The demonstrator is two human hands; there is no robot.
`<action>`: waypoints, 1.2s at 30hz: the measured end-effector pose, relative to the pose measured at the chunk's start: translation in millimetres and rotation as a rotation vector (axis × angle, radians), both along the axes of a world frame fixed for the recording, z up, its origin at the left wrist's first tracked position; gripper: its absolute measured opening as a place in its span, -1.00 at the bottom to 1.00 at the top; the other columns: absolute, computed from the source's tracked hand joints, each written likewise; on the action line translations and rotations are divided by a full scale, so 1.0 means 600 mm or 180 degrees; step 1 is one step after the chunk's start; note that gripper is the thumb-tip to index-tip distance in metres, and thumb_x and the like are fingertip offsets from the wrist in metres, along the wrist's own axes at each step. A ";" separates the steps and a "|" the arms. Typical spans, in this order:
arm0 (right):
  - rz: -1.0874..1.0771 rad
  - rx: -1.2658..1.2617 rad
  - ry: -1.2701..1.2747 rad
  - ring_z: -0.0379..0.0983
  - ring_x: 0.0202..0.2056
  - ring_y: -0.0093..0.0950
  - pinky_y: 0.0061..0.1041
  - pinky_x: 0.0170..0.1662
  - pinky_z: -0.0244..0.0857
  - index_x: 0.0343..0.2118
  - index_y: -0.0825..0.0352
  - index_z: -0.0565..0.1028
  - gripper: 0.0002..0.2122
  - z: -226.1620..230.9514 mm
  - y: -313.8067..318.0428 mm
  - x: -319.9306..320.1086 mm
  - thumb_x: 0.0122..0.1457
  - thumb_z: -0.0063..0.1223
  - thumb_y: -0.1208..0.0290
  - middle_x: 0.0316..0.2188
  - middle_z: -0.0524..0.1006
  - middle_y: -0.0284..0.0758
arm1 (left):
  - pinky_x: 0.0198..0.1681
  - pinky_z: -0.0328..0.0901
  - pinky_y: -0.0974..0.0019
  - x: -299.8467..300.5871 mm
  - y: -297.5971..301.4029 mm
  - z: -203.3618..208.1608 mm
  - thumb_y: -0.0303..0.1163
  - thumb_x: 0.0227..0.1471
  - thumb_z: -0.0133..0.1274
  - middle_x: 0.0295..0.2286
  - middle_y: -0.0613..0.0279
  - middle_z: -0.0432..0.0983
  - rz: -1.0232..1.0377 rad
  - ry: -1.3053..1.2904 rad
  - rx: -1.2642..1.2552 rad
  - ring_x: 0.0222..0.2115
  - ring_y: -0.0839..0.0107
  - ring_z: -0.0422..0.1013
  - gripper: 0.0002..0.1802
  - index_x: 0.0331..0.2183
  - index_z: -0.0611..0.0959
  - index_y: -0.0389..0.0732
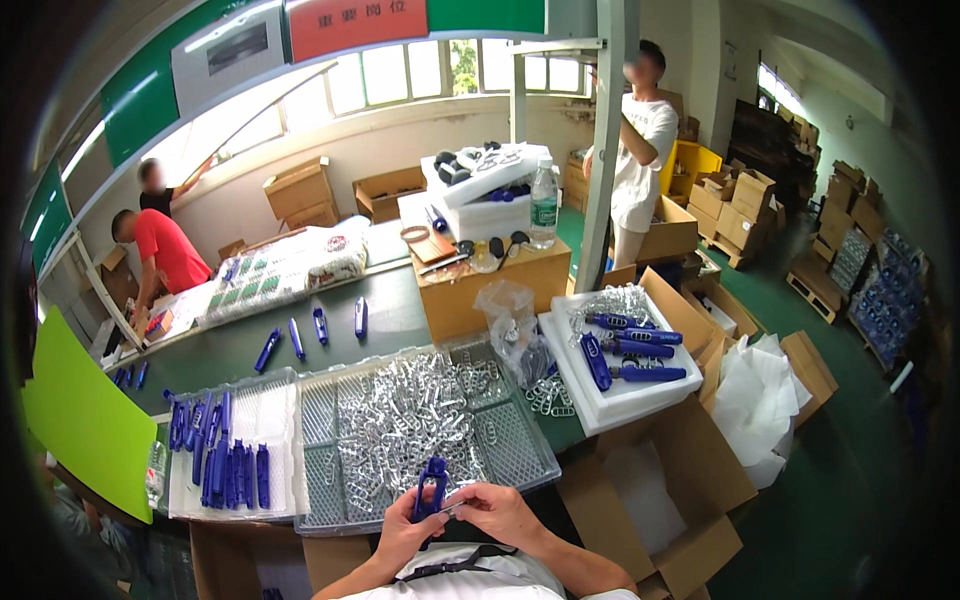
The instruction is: Insert small metal springs and components into blue plastic electronic housings.
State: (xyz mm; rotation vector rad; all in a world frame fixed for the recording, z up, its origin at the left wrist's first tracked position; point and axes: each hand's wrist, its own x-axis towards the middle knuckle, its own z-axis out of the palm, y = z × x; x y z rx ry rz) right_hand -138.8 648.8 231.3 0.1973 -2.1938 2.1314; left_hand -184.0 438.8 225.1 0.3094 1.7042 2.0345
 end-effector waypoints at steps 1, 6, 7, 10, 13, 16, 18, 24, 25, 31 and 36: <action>0.0186 -0.0295 0.0076 0.58 -0.26 -0.68 -0.65 -0.16 0.48 -0.08 0.40 0.64 -0.82 -0.005 -0.004 -0.009 0.28 0.25 0.55 -0.26 0.67 -0.39 | -0.33 0.49 0.48 0.002 -0.001 0.003 -0.53 0.10 0.35 -0.28 0.30 0.60 0.0126 0.0063 0.0036 -0.39 0.62 0.52 -0.50 0.06 0.56 -0.34; 0.0516 -0.1233 -0.0690 0.60 -0.18 -0.55 -0.59 -0.02 0.50 0.00 0.44 0.61 -0.78 0.027 -0.022 -0.021 0.33 0.19 0.53 -0.19 0.66 -0.31 | -0.36 0.45 0.46 0.003 -0.027 0.009 -0.56 0.11 0.32 -0.31 0.26 0.61 0.0513 -0.0150 0.0461 -0.43 0.55 0.52 -0.58 0.00 0.58 -0.34; 0.0446 -0.1410 -0.1129 0.61 -0.19 -0.52 -0.58 -0.02 0.51 0.02 0.45 0.60 -0.76 0.031 -0.029 -0.023 0.34 0.19 0.52 -0.20 0.66 -0.28 | -0.36 0.45 0.46 0.007 -0.033 0.011 -0.56 0.11 0.32 -0.31 0.26 0.61 0.0621 -0.0131 0.0486 -0.43 0.55 0.52 -0.58 0.00 0.58 -0.34; 0.0367 -0.1596 -0.1118 0.65 -0.21 -0.47 -0.50 -0.07 0.57 -0.03 0.44 0.60 -0.81 0.009 -0.038 -0.035 0.34 0.18 0.52 -0.20 0.67 -0.25 | -0.36 0.40 0.42 0.005 -0.037 0.022 -0.56 0.13 0.31 -0.31 0.27 0.61 0.0475 -0.0326 0.0906 -0.45 0.52 0.51 -0.63 -0.03 0.60 -0.33; 0.0223 -0.1695 -0.1209 0.66 -0.24 -0.46 -0.45 -0.14 0.59 -0.12 0.43 0.62 -0.87 0.001 -0.049 -0.049 0.33 0.19 0.52 -0.24 0.68 -0.26 | -0.36 0.39 0.42 -0.004 -0.041 0.010 -0.55 0.15 0.29 -0.29 0.27 0.60 0.0437 -0.0512 0.1030 -0.43 0.53 0.49 -0.59 0.02 0.57 -0.33; -0.0345 -0.1158 -0.0629 0.63 -0.34 -0.51 -0.52 -0.19 0.56 -0.16 0.44 0.65 -0.89 0.001 -0.049 -0.065 0.31 0.18 0.57 -0.32 0.68 -0.29 | -0.33 0.39 0.42 -0.019 -0.055 -0.001 -0.48 0.25 0.17 -0.16 0.23 0.54 0.0145 -0.0663 0.1101 -0.39 0.53 0.46 -0.54 0.15 0.48 -0.30; -0.0606 -0.0966 -0.0384 0.61 -0.35 -0.55 -0.53 -0.21 0.54 -0.14 0.45 0.65 -0.88 0.020 -0.046 -0.073 0.31 0.15 0.60 -0.32 0.67 -0.32 | -0.30 0.40 0.42 -0.022 -0.063 -0.005 -0.42 0.30 0.09 -0.12 0.19 0.53 0.0051 -0.0856 0.1385 -0.35 0.51 0.47 -0.50 0.22 0.42 -0.28; -0.0902 -0.0601 -0.0044 0.56 -0.33 -0.62 -0.62 -0.20 0.49 -0.15 0.45 0.62 -0.86 0.042 -0.023 -0.064 0.25 0.20 0.70 -0.30 0.63 -0.36 | -0.25 0.45 0.36 -0.016 -0.077 -0.026 -0.20 0.32 -0.07 -0.09 0.13 0.52 -0.0182 -0.1092 0.1750 -0.28 0.44 0.48 -0.34 0.34 0.30 -0.24; -0.0892 -0.0428 0.0093 0.54 -0.31 -0.65 -0.65 -0.19 0.47 -0.17 0.47 0.61 -0.87 0.043 -0.021 -0.062 0.24 0.21 0.72 -0.29 0.61 -0.38 | -0.26 0.46 0.37 -0.012 -0.076 -0.023 -0.18 0.32 -0.08 -0.09 0.13 0.53 -0.0171 -0.1156 0.1776 -0.28 0.45 0.48 -0.34 0.34 0.30 -0.23; -0.0980 0.0381 0.0505 0.32 -0.36 -0.72 -0.71 -0.29 0.21 -0.28 0.45 0.58 -0.90 0.066 -0.032 -0.066 0.17 0.20 0.74 -0.30 0.53 -0.41 | -0.32 0.49 0.42 -0.018 -0.073 -0.023 -0.13 0.35 -0.16 -0.11 0.11 0.54 -0.0401 -0.1289 0.1648 -0.30 0.48 0.50 -0.36 0.33 0.34 -0.21; -0.0925 0.0172 0.0405 0.54 -0.20 -0.56 -0.59 -0.08 0.42 -0.23 0.46 0.61 -0.84 0.072 -0.055 -0.071 0.12 0.28 0.74 -0.24 0.60 -0.28 | -0.31 0.48 0.43 -0.014 -0.062 -0.011 -0.10 0.33 -0.14 -0.10 0.04 0.55 -0.0414 -0.1050 0.1454 -0.29 0.43 0.54 -0.34 0.31 0.34 -0.29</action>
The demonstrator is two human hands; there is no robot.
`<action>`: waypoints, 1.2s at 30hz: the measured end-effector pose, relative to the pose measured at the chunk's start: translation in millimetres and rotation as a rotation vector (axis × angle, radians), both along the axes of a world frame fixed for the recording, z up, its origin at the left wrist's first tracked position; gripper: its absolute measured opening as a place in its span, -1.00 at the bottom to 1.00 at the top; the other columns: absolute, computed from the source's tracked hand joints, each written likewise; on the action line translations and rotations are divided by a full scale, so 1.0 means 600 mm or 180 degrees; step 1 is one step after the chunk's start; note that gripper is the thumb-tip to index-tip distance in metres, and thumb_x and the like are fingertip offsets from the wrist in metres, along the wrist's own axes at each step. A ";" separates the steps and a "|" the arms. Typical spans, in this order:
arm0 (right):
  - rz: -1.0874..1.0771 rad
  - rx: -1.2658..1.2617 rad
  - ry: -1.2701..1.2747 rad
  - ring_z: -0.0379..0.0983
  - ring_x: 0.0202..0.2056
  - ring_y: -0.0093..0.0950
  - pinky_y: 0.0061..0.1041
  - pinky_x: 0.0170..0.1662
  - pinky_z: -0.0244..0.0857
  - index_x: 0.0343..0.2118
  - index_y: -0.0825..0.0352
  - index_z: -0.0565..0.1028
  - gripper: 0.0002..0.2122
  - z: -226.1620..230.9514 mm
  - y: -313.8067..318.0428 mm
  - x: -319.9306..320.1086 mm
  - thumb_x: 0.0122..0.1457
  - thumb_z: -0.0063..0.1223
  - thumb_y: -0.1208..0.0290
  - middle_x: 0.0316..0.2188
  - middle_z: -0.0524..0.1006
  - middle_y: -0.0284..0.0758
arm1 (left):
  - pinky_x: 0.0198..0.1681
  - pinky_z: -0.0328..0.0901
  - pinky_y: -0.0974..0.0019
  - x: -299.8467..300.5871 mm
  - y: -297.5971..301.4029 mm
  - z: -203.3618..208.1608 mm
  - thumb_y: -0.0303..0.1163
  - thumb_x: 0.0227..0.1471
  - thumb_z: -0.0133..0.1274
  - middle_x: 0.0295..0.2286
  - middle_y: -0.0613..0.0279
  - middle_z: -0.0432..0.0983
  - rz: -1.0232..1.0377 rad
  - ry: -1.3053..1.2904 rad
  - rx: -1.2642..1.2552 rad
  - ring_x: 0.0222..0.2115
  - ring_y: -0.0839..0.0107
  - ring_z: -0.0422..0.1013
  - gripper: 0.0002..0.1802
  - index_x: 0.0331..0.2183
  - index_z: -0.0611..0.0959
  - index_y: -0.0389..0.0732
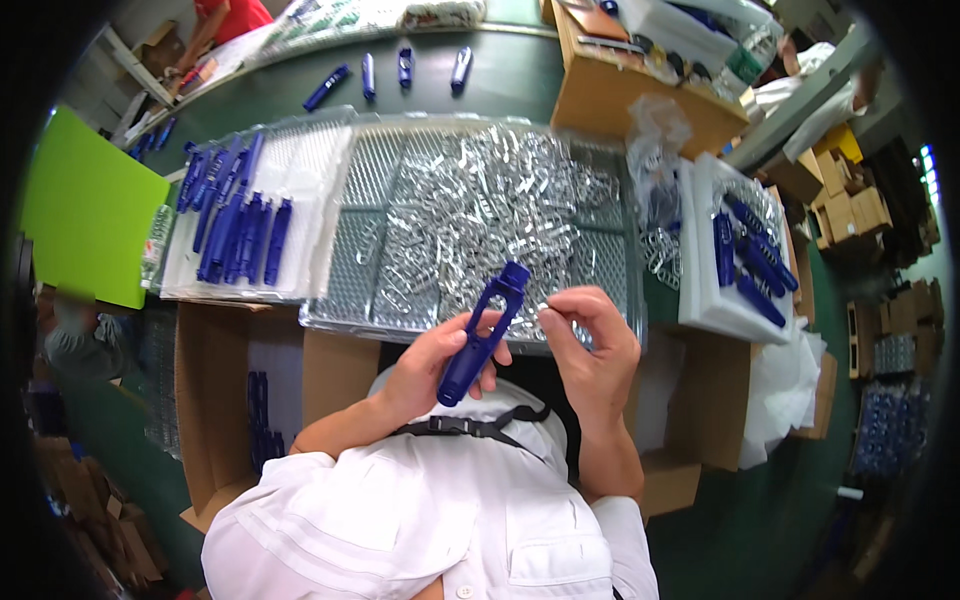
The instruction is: Insert small metal springs and components into blue plastic electronic housings.
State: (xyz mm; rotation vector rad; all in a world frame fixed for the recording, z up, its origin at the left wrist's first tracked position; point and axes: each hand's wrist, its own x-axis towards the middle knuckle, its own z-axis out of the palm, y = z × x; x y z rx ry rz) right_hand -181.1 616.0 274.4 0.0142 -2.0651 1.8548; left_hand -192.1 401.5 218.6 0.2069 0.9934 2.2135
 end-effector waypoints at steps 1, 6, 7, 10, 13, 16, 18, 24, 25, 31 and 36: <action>0.0098 0.0133 0.0037 0.55 -0.16 -0.50 -0.56 -0.06 0.42 -0.24 0.45 0.62 -0.84 -0.004 0.002 -0.001 0.11 0.30 0.73 -0.20 0.60 -0.25 | -0.30 0.50 0.38 -0.001 0.002 -0.003 -0.07 0.33 -0.12 -0.09 -0.06 0.55 -0.0008 0.0005 -0.0011 -0.29 0.33 0.57 -0.31 0.31 0.33 -0.30; 0.0119 0.1090 0.0414 0.50 0.05 -0.25 -0.31 0.08 0.37 -0.29 0.40 0.66 -0.85 -0.008 -0.012 -0.004 0.05 0.36 0.67 0.06 0.52 -0.12 | -0.29 0.51 0.39 0.010 0.008 -0.019 -0.09 0.30 -0.12 -0.08 -0.03 0.56 -0.0072 -0.0063 -0.0066 -0.27 0.39 0.53 -0.29 0.32 0.31 -0.32; 0.0090 0.1206 0.0404 0.47 0.12 -0.18 -0.23 0.12 0.34 -0.30 0.38 0.66 -0.85 -0.011 -0.014 -0.002 0.04 0.38 0.65 0.15 0.48 -0.08 | -0.30 0.51 0.40 0.012 0.008 -0.022 -0.12 0.30 -0.14 -0.07 0.01 0.56 -0.0085 -0.0050 -0.0035 -0.27 0.44 0.52 -0.30 0.33 0.31 -0.32; 0.0060 0.1290 0.0268 0.43 0.20 -0.13 -0.17 0.15 0.31 -0.33 0.37 0.67 -0.87 -0.021 -0.023 0.006 0.05 0.38 0.61 0.21 0.46 -0.06 | -0.29 0.51 0.40 0.015 0.007 -0.016 -0.22 0.21 -0.14 -0.08 0.01 0.56 -0.0135 -0.0102 -0.0116 -0.27 0.45 0.51 -0.29 0.32 0.32 -0.33; -0.0017 0.1464 0.0304 0.43 0.21 -0.10 -0.16 0.16 0.31 -0.34 0.37 0.66 -0.88 -0.034 -0.030 0.009 0.05 0.38 0.60 0.21 0.46 -0.05 | -0.30 0.51 0.40 0.020 0.008 -0.016 -0.28 0.12 -0.14 -0.09 0.04 0.55 -0.0156 -0.0056 -0.0217 -0.28 0.47 0.50 -0.26 0.31 0.33 -0.34; -0.0070 0.1642 0.0374 0.43 0.21 -0.10 -0.17 0.17 0.31 -0.35 0.39 0.65 -0.89 -0.040 -0.033 0.011 0.05 0.37 0.62 0.22 0.46 -0.04 | -0.31 0.52 0.38 0.021 0.010 -0.019 -0.26 0.08 -0.10 -0.14 0.06 0.55 -0.0143 0.0061 -0.0312 -0.28 0.43 0.52 -0.23 0.30 0.32 -0.37; -0.0081 0.1741 0.0412 0.44 0.20 -0.12 -0.18 0.16 0.31 -0.35 0.40 0.64 -0.89 -0.040 -0.034 0.012 0.05 0.35 0.65 0.22 0.45 -0.03 | -0.32 0.52 0.36 0.021 0.010 -0.023 -0.21 0.08 -0.07 -0.18 0.06 0.56 -0.0146 0.0144 -0.0361 -0.28 0.38 0.55 -0.20 0.30 0.31 -0.39; -0.0157 0.2065 0.0572 0.48 0.13 -0.06 -0.22 0.05 0.45 -0.45 0.42 0.59 -0.88 -0.037 -0.033 0.009 0.01 0.37 0.63 0.16 0.48 0.00 | -0.38 0.46 0.45 0.026 0.019 -0.027 -0.50 0.19 -0.09 -0.19 0.16 0.58 0.0036 0.0249 -0.0499 -0.36 0.55 0.49 -0.41 0.26 0.41 -0.30; -0.0097 0.2127 0.0549 0.48 0.12 -0.05 -0.22 0.04 0.46 -0.45 0.41 0.58 -0.87 -0.036 -0.031 0.009 0.00 0.38 0.62 0.16 0.48 0.01 | -0.40 0.44 0.45 0.026 0.021 -0.034 -0.49 0.24 -0.05 -0.24 0.19 0.60 0.0131 0.0440 -0.0589 -0.40 0.57 0.49 -0.50 0.21 0.46 -0.31; -0.0499 0.1997 0.0728 0.51 0.11 -0.08 -0.24 0.00 0.48 -0.27 0.40 0.55 -0.76 -0.039 -0.056 0.005 0.01 0.40 0.61 0.20 0.44 0.00 | -0.46 0.40 0.45 0.019 0.036 -0.031 -0.38 0.33 0.05 -0.46 0.29 0.62 0.0508 0.0931 -0.1099 -0.53 0.59 0.50 -0.74 -0.06 0.62 -0.35; 0.0037 0.1471 -0.0102 0.58 -0.01 -0.27 -0.39 -0.07 0.47 -0.19 0.40 0.50 -0.72 -0.046 -0.038 0.003 0.05 0.36 0.61 0.06 0.56 -0.16 | -0.54 0.37 0.43 0.017 0.034 -0.038 -0.34 0.34 0.07 -0.56 0.29 0.62 0.0635 0.1305 -0.1528 -0.60 0.59 0.50 -0.77 -0.23 0.65 -0.34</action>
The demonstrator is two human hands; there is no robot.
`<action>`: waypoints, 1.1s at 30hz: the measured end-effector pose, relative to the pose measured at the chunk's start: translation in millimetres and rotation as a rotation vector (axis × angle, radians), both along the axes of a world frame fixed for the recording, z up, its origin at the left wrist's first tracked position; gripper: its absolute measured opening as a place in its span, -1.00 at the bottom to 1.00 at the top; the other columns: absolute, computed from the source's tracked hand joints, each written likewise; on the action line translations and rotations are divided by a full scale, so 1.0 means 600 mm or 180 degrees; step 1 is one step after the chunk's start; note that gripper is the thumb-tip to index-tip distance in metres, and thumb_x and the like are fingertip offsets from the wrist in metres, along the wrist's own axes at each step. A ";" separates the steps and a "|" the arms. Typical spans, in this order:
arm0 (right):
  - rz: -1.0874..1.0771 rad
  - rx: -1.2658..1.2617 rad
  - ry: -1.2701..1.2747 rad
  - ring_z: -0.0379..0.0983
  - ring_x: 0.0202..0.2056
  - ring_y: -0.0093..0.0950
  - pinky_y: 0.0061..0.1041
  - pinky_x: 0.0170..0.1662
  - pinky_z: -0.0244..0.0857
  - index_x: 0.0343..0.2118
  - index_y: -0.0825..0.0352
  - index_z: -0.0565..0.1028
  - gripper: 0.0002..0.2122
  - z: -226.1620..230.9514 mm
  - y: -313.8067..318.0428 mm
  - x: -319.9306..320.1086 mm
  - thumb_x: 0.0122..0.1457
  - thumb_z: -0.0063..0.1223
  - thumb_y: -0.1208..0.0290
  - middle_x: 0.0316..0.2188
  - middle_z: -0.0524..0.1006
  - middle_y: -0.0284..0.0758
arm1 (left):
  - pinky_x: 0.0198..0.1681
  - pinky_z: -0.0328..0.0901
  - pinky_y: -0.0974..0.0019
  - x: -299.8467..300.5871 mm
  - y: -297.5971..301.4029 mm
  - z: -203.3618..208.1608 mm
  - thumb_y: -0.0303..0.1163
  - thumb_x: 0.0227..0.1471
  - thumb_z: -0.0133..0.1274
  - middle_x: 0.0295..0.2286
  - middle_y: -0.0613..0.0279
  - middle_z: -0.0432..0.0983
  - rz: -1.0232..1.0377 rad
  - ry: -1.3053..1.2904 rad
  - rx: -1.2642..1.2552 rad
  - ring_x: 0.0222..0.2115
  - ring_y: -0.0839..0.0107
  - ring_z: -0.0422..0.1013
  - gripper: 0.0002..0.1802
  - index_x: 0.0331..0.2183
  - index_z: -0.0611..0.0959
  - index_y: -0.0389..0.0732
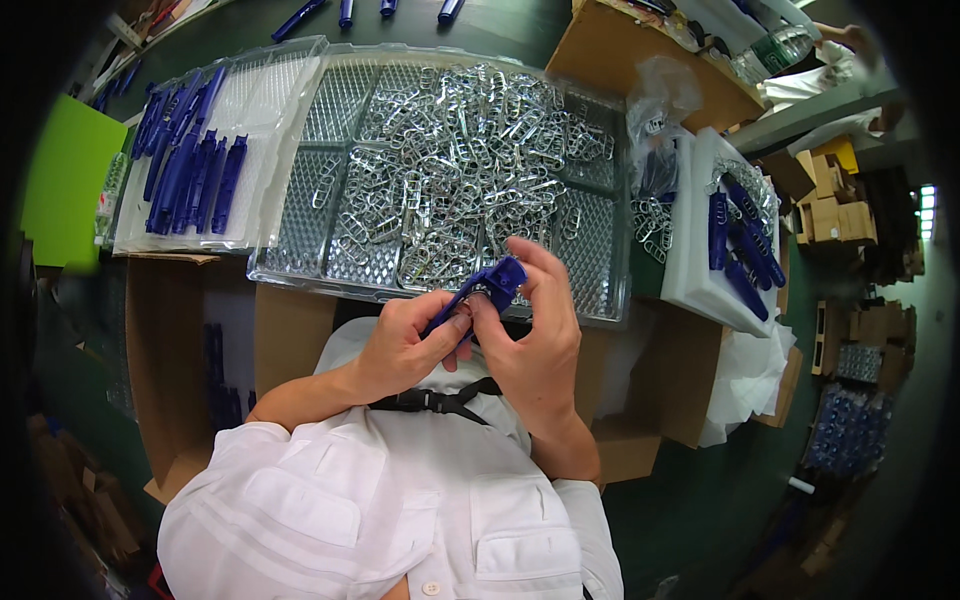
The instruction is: Insert small metal springs and components into blue plastic electronic housings.
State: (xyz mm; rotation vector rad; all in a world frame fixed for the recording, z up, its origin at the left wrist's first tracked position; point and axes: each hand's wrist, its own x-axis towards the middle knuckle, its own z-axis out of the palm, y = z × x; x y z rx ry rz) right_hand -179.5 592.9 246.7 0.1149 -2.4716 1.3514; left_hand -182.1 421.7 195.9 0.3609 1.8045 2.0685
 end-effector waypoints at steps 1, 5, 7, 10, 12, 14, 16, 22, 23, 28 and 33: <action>0.0008 0.0021 0.0003 0.58 -0.01 -0.27 -0.39 -0.07 0.47 -0.19 0.40 0.50 -0.72 -0.002 0.008 0.001 0.05 0.36 0.61 0.06 0.56 -0.16 | -0.56 0.37 0.42 -0.001 0.001 0.005 -0.33 0.34 0.08 -0.58 0.28 0.62 0.0000 -0.0054 -0.0009 -0.62 0.58 0.50 -0.76 -0.27 0.66 -0.33; 0.0232 -0.0296 -0.0290 0.57 -0.21 -0.38 -0.42 -0.14 0.45 -0.18 0.37 0.50 -0.73 -0.002 0.017 -0.002 0.06 0.33 0.63 -0.07 0.59 -0.23 | -0.56 0.37 0.42 -0.007 -0.001 0.020 -0.31 0.34 0.08 -0.59 0.26 0.63 -0.0109 -0.0135 -0.0184 -0.63 0.58 0.51 -0.73 -0.33 0.67 -0.32; 0.0341 -0.0228 -0.0306 0.55 -0.20 -0.56 -0.53 -0.08 0.46 -0.16 0.42 0.50 -0.75 -0.001 0.013 -0.008 0.11 0.26 0.72 -0.07 0.56 -0.28 | -0.56 0.38 0.42 -0.011 -0.003 0.020 -0.31 0.34 0.08 -0.59 0.26 0.63 -0.0076 -0.0146 -0.0191 -0.62 0.58 0.52 -0.72 -0.34 0.67 -0.32; 0.0358 -0.0135 -0.0268 0.54 -0.24 -0.55 -0.53 -0.13 0.44 -0.17 0.40 0.49 -0.76 0.001 0.010 -0.015 0.11 0.26 0.69 -0.13 0.57 -0.30 | -0.55 0.38 0.44 -0.016 -0.006 0.023 -0.30 0.34 0.08 -0.59 0.26 0.63 -0.0019 -0.0230 -0.0208 -0.62 0.59 0.52 -0.71 -0.35 0.67 -0.32; 0.0363 -0.0140 -0.0217 0.53 -0.25 -0.55 -0.53 -0.16 0.43 -0.17 0.39 0.49 -0.76 0.004 0.006 -0.023 0.11 0.26 0.68 -0.16 0.57 -0.31 | -0.55 0.38 0.45 -0.019 -0.008 0.026 -0.29 0.34 0.08 -0.59 0.26 0.62 0.0012 -0.0259 -0.0253 -0.62 0.59 0.51 -0.71 -0.34 0.67 -0.31; 0.0377 -0.0160 -0.0122 0.53 -0.27 -0.54 -0.52 -0.18 0.43 -0.18 0.38 0.49 -0.76 0.008 0.005 -0.028 0.11 0.27 0.66 -0.20 0.58 -0.32 | -0.55 0.37 0.46 -0.022 -0.007 0.027 -0.27 0.35 0.08 -0.59 0.28 0.62 0.0112 -0.0361 -0.0137 -0.61 0.61 0.50 -0.69 -0.37 0.66 -0.29; 0.0267 -0.0217 -0.0270 0.54 -0.33 -0.29 -0.35 -0.24 0.44 -0.17 0.37 0.46 -0.73 -0.001 0.010 -0.036 0.10 0.32 0.56 -0.32 0.56 -0.23 | -0.55 0.37 0.47 -0.030 0.000 0.023 -0.26 0.36 0.07 -0.58 0.29 0.61 0.0046 -0.0359 -0.0209 -0.60 0.61 0.50 -0.68 -0.39 0.65 -0.28; 0.0420 -0.1108 -0.0855 0.53 -0.20 -0.59 -0.54 -0.09 0.45 -0.14 0.41 0.46 -0.82 -0.027 0.041 -0.008 0.23 0.17 0.65 -0.23 0.58 -0.34 | -0.54 0.39 0.44 -0.008 0.018 0.031 -0.25 0.38 0.04 -0.57 0.29 0.61 -0.0109 -0.0157 -0.0379 -0.60 0.59 0.51 -0.68 -0.35 0.65 -0.28; 0.0679 -0.1423 -0.0845 0.55 -0.18 -0.56 -0.53 -0.07 0.45 -0.14 0.42 0.46 -0.85 -0.018 0.042 -0.001 0.25 0.13 0.67 -0.21 0.60 -0.32 | -0.54 0.39 0.45 -0.004 0.020 0.030 -0.25 0.38 0.04 -0.57 0.29 0.61 -0.0141 -0.0112 -0.0398 -0.59 0.58 0.51 -0.68 -0.34 0.65 -0.29; 0.0715 -0.1976 -0.0801 0.59 -0.13 -0.50 -0.51 -0.03 0.48 -0.02 0.50 0.51 -0.79 -0.005 0.044 0.040 0.29 0.04 0.68 -0.13 0.65 -0.21 | -0.48 0.40 0.50 0.015 0.027 0.038 -0.26 0.43 -0.03 -0.50 0.31 0.61 -0.0425 -0.0009 -0.0432 -0.53 0.61 0.51 -0.70 -0.27 0.64 -0.26; 0.0804 -0.1855 -0.0923 0.61 -0.16 -0.48 -0.48 -0.04 0.49 -0.06 0.51 0.54 -0.81 0.026 0.055 0.042 0.30 0.01 0.66 -0.13 0.66 -0.20 | -0.49 0.41 0.43 0.013 0.035 0.040 -0.16 0.42 -0.01 -0.51 0.29 0.63 -0.0419 0.0068 -0.0362 -0.56 0.56 0.52 -0.62 -0.29 0.66 -0.27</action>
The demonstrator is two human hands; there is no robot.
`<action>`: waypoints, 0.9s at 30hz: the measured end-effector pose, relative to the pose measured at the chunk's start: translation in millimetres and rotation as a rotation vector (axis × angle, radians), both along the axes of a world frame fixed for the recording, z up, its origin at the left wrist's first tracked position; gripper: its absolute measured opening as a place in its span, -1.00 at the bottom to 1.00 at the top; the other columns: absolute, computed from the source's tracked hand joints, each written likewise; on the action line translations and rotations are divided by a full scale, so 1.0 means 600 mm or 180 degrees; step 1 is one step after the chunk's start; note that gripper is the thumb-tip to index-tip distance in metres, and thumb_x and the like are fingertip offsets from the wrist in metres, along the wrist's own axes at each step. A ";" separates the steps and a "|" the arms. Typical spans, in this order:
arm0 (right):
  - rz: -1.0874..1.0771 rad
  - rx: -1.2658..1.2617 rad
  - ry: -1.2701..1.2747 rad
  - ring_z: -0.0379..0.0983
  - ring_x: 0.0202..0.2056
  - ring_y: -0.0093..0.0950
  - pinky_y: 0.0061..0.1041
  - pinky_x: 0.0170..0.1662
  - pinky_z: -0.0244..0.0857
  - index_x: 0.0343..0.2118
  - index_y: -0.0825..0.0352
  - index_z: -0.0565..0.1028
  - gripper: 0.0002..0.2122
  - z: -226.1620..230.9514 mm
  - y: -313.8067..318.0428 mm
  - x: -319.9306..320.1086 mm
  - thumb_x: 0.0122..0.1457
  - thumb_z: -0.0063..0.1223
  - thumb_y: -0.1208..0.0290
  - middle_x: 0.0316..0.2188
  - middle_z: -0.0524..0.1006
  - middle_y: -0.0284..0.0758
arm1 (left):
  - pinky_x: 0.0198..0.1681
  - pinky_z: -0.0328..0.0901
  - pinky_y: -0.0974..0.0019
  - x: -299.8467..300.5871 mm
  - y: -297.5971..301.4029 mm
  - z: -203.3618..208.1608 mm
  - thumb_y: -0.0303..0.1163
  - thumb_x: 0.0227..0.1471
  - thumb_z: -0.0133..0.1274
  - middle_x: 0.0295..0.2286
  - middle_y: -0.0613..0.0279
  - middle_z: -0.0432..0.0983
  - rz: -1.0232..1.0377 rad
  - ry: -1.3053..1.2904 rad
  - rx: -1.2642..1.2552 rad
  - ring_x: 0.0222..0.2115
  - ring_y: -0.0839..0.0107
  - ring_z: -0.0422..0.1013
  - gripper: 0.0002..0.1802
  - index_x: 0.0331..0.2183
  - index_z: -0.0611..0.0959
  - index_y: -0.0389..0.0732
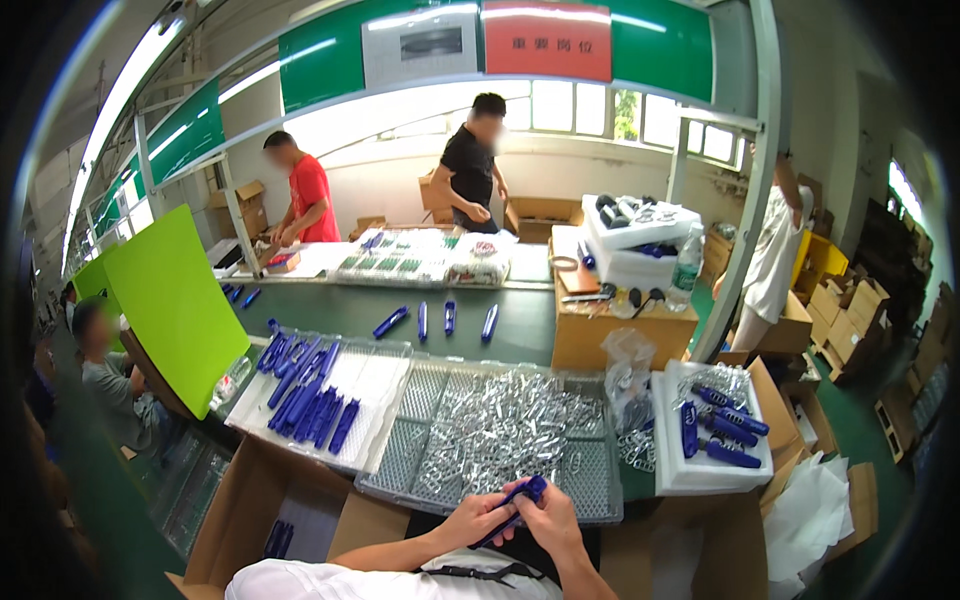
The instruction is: Insert small metal springs and components into blue plastic electronic housings.
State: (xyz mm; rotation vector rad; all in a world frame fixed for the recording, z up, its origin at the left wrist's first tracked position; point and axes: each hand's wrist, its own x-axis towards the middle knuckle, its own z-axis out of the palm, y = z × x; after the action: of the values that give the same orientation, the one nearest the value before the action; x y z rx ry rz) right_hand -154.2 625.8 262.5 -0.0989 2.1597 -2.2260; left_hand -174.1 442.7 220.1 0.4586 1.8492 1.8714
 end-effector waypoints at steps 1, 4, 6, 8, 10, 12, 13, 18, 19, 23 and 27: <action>0.0032 -0.0054 0.0054 0.61 -0.16 -0.48 -0.47 -0.03 0.49 -0.06 0.49 0.54 -0.81 -0.014 0.003 -0.006 0.30 0.02 0.67 -0.14 0.66 -0.21 | -0.48 0.41 0.43 -0.004 0.001 -0.002 -0.16 0.42 -0.03 -0.50 0.28 0.63 -0.0030 0.0050 0.0009 -0.56 0.54 0.53 -0.62 -0.27 0.66 -0.27; 0.0081 0.0063 0.0134 0.62 -0.14 -0.51 -0.50 -0.05 0.51 -0.04 0.50 0.54 -0.81 -0.013 0.002 -0.017 0.32 0.05 0.64 -0.11 0.68 -0.19 | -0.43 0.42 0.47 -0.012 -0.002 0.000 -0.20 0.45 -0.06 -0.45 0.29 0.64 -0.0114 -0.0020 -0.0087 -0.52 0.59 0.52 -0.69 -0.16 0.64 -0.23; 0.0089 0.0072 0.0172 0.62 -0.13 -0.50 -0.50 -0.04 0.50 -0.04 0.48 0.54 -0.82 -0.022 0.005 -0.029 0.33 0.05 0.64 -0.10 0.68 -0.20 | -0.44 0.43 0.45 -0.018 0.003 0.001 -0.19 0.44 -0.05 -0.45 0.27 0.65 -0.0077 0.0017 -0.0046 -0.53 0.56 0.54 -0.67 -0.18 0.65 -0.25; 0.0037 -0.0100 -0.0068 0.61 -0.09 -0.46 -0.46 0.03 0.49 -0.05 0.49 0.51 -0.82 -0.031 0.008 -0.044 0.32 0.07 0.66 -0.11 0.67 -0.17 | -0.44 0.43 0.43 -0.023 0.006 0.008 -0.18 0.43 -0.05 -0.46 0.24 0.66 -0.0043 0.0030 -0.0040 -0.53 0.53 0.55 -0.65 -0.20 0.66 -0.26; 0.0175 -0.0015 -0.0007 0.61 -0.10 -0.45 -0.47 0.03 0.50 -0.04 0.50 0.50 -0.82 -0.044 0.015 -0.058 0.32 0.07 0.66 -0.11 0.67 -0.15 | -0.41 0.43 0.46 -0.021 0.007 0.018 -0.19 0.45 -0.07 -0.44 0.28 0.65 0.0070 0.0046 -0.0221 -0.51 0.57 0.54 -0.66 -0.12 0.64 -0.26; 0.0193 -0.0069 0.0093 0.62 -0.11 -0.46 -0.46 0.02 0.50 -0.06 0.49 0.51 -0.83 -0.053 0.013 -0.061 0.31 0.07 0.67 -0.12 0.68 -0.18 | -0.41 0.44 0.46 -0.021 0.008 0.018 -0.20 0.45 -0.06 -0.43 0.27 0.66 0.0113 0.0045 -0.0162 -0.50 0.56 0.55 -0.66 -0.11 0.64 -0.27; 0.0175 -0.0089 0.0080 0.62 -0.11 -0.46 -0.46 0.02 0.50 -0.06 0.49 0.51 -0.83 -0.052 0.015 -0.064 0.31 0.07 0.67 -0.12 0.68 -0.18 | -0.40 0.45 0.45 -0.020 0.008 0.016 -0.21 0.45 -0.06 -0.43 0.25 0.67 0.0163 0.0036 -0.0107 -0.49 0.55 0.57 -0.67 -0.11 0.65 -0.27; 0.0072 0.0328 0.0172 0.61 -0.14 -0.52 -0.49 -0.01 0.49 -0.11 0.46 0.54 -0.86 -0.037 0.018 -0.072 0.30 0.09 0.67 -0.14 0.69 -0.24 | -0.36 0.50 0.44 -0.041 0.018 0.003 -0.25 0.44 -0.03 -0.40 0.20 0.69 0.0259 0.0237 -0.0300 -0.45 0.52 0.62 -0.69 -0.12 0.66 -0.30; -0.0034 0.0346 0.0260 0.61 -0.17 -0.54 -0.51 -0.04 0.48 -0.11 0.45 0.55 -0.85 -0.027 0.015 -0.068 0.28 0.09 0.68 -0.18 0.69 -0.27 | -0.38 0.49 0.44 -0.042 0.022 0.003 -0.25 0.43 -0.02 -0.42 0.21 0.69 0.0299 0.0188 -0.0284 -0.47 0.51 0.61 -0.69 -0.14 0.66 -0.30; -0.0152 0.0539 0.0358 0.63 -0.25 -0.52 -0.48 -0.15 0.48 -0.14 0.42 0.61 -0.85 -0.055 0.031 -0.082 0.24 0.12 0.60 -0.27 0.69 -0.26 | -0.43 0.47 0.43 -0.049 0.034 0.003 -0.24 0.42 0.00 -0.47 0.23 0.67 0.0321 -0.0012 -0.0363 -0.52 0.51 0.59 -0.69 -0.21 0.67 -0.29; -0.0034 0.0551 0.0285 0.62 -0.18 -0.52 -0.49 -0.06 0.49 -0.10 0.45 0.55 -0.83 -0.041 0.036 -0.079 0.26 0.07 0.68 -0.20 0.68 -0.27 | -0.46 0.46 0.41 -0.050 0.041 0.010 -0.24 0.40 -0.01 -0.49 0.19 0.68 0.0247 0.0107 -0.0334 -0.55 0.47 0.60 -0.67 -0.22 0.66 -0.33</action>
State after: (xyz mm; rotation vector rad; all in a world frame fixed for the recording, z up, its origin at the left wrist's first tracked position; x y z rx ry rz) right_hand -201.7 647.3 237.8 -0.1849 2.3933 -2.0667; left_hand -204.2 467.0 225.8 0.3900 2.0026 1.8154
